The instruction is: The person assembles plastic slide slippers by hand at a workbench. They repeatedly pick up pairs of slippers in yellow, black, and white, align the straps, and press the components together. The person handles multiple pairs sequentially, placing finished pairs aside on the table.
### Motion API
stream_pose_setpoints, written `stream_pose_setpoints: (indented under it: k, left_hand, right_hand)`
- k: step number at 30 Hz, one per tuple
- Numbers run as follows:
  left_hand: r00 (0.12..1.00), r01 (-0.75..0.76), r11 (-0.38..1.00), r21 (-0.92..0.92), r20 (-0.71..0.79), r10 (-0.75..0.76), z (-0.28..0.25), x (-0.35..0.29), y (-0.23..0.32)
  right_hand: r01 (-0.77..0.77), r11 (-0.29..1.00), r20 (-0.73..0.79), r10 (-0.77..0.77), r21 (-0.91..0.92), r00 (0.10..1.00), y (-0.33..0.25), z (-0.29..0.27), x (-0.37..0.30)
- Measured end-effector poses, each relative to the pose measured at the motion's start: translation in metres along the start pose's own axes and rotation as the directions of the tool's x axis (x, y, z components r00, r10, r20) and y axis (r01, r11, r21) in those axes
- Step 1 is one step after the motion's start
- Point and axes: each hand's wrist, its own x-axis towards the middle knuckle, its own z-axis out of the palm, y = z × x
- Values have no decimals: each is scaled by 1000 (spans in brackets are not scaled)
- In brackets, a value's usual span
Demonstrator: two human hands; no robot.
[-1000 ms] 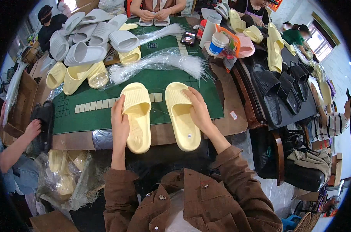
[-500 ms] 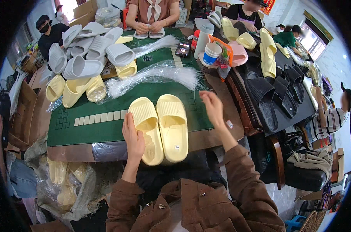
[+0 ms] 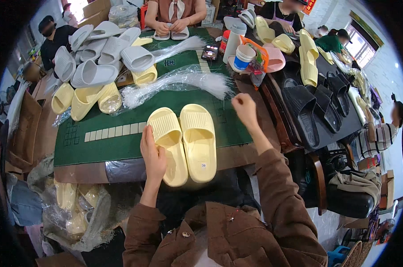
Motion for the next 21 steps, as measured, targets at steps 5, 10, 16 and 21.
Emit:
stream_pose_setpoints:
  k: [5, 10, 16, 21]
  left_hand:
    - [1000, -3, 1000, -1, -1, 3, 0, 1, 4]
    - [1000, -7, 1000, 13, -10, 7, 1, 0, -2]
    - [1000, 18, 1000, 17, 7, -18, 1, 2, -2]
    - [998, 67, 961, -268, -3, -70, -14, 15, -17]
  right_hand:
    - [-168, 274, 62, 355, 947, 933, 12, -72, 14]
    - [159, 10, -159, 20, 987, 987, -35, -137, 19]
    - [69, 627, -152, 80, 776, 985, -77, -131, 14]
    - [-219, 612, 142, 173, 760, 975, -47, -92, 8]
